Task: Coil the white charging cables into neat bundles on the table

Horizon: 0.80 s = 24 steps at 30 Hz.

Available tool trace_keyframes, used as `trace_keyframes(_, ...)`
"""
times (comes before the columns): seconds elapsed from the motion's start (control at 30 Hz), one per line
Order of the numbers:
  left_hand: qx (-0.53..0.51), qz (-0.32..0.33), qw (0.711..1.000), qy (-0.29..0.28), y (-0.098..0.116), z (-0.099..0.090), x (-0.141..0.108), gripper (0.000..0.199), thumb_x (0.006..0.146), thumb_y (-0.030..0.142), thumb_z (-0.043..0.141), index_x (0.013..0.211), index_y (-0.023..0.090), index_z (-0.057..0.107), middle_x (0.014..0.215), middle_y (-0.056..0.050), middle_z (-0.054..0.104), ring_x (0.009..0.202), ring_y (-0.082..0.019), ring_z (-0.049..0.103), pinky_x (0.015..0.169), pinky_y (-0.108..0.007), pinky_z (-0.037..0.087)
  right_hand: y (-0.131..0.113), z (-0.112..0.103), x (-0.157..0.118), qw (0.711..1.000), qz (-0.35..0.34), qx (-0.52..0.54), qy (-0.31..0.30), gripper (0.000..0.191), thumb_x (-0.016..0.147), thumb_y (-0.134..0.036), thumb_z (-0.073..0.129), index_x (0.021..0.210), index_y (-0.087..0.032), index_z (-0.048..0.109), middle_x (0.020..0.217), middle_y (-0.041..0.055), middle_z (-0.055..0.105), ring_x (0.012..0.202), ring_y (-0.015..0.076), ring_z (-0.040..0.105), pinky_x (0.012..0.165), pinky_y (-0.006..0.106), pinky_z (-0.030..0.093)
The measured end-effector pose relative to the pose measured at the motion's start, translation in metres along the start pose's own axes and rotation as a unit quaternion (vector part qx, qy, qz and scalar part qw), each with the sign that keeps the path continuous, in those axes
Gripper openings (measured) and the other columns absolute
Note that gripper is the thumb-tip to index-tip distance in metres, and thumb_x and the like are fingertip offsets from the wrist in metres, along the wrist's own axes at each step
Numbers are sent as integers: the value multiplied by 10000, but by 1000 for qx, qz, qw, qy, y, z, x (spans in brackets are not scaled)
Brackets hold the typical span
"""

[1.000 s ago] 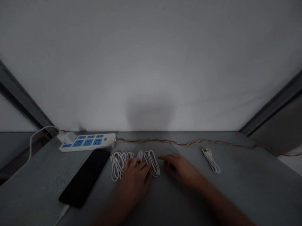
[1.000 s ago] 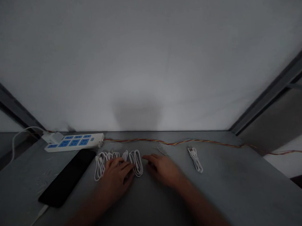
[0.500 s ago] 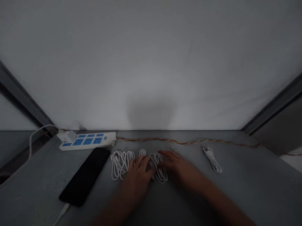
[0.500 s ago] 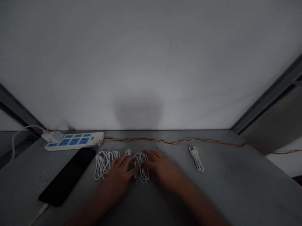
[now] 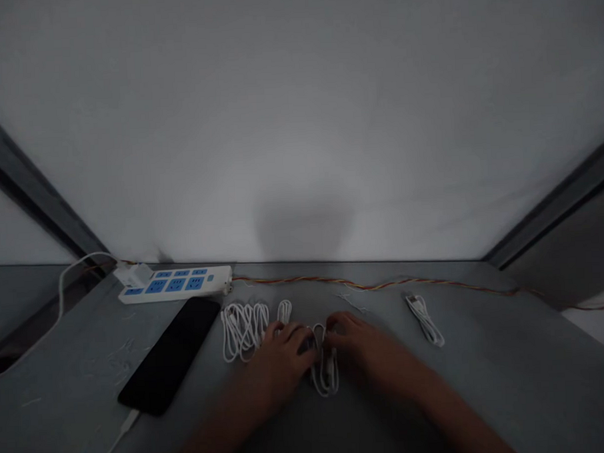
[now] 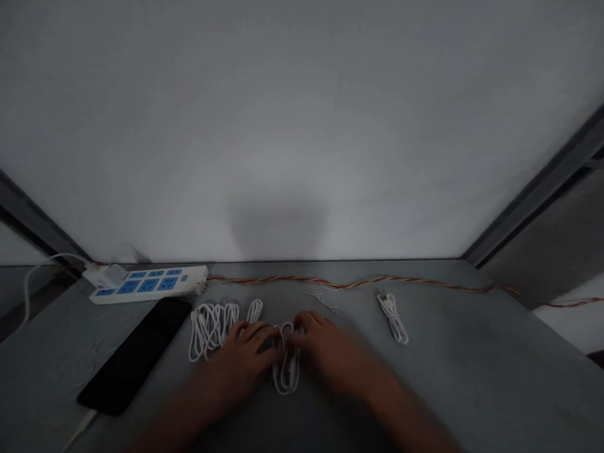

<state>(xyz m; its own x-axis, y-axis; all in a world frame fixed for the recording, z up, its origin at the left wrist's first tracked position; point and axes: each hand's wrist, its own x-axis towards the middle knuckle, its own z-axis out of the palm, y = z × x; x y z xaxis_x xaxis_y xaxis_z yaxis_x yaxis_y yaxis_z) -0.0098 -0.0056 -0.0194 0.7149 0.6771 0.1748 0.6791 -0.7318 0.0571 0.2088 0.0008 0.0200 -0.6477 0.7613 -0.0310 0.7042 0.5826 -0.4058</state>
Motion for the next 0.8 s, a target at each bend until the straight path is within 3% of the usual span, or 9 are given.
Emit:
trace_keyframes(0.17, -25, -10, 1000, -1, -1, -2, 1, 174, 928, 256, 558, 1053, 278, 676, 1280, -107, 576, 1221, -316, 490, 947, -544, 410, 6, 0, 0, 998, 4, 68, 7, 218, 863, -103, 538, 998, -227, 657, 1142, 48, 571, 1030, 201, 558, 872, 290, 434)
trace_keyframes(0.3, -114, -9, 993, 31, 0, -2, -1, 159, 920, 231, 559, 1047, 254, 653, 1231, -76, 606, 1209, -280, 500, 986, -492, 387, 11, -1, 2, 983, 21, 182, 2, 181, 881, -148, 511, 984, -209, 647, 1005, 36, 644, 925, 189, 593, 821, 277, 451)
trace_keyframes(0.43, -285, -100, 951, 70, 6, -11, -2, 216, 971, 264, 427, 984, 210, 636, 1031, -66, 693, 1001, -222, 615, 909, -385, 441, 18, 6, 7, 943, 57, 329, -2, 219, 933, -304, 496, 1058, -203, 644, 922, 33, 677, 857, 198, 620, 760, 283, 472)
trace_keyframes(0.53, -440, -218, 868, 74, 11, -20, 0, 394, 998, 404, 312, 869, 199, 623, 773, -45, 700, 720, -184, 644, 724, -313, 481, 25, 15, 9, 909, 98, 406, -15, 328, 929, -360, 518, 1219, -216, 572, 851, 15, 677, 742, 171, 617, 649, 250, 458)
trace_keyframes(0.63, -585, -286, 756, 70, 13, -20, 2, 434, 969, 513, 314, 1012, 183, 591, 661, -17, 674, 507, -154, 578, 508, -261, 434, 30, 20, 10, 893, 126, 430, -38, 433, 911, -346, 537, 1321, -216, 484, 766, -11, 650, 604, 131, 560, 555, 219, 414)
trace_keyframes(0.73, -665, -342, 660, 70, 10, -11, 6, 524, 906, 571, 418, 1229, 166, 499, 663, -6, 670, 446, -149, 558, 397, -228, 341, 32, 21, 10, 897, 149, 414, -45, 375, 922, -353, 501, 1267, -209, 529, 755, -9, 642, 563, 117, 542, 527, 211, 406)
trace_keyframes(0.8, -704, -372, 599, 79, 7, -5, 8, 594, 882, 593, 430, 1294, 166, 450, 739, -30, 687, 502, -168, 612, 400, -224, 349, 33, 19, 9, 917, 160, 364, -39, 328, 935, -367, 477, 1194, -200, 588, 769, 6, 657, 585, 126, 564, 526, 211, 403)
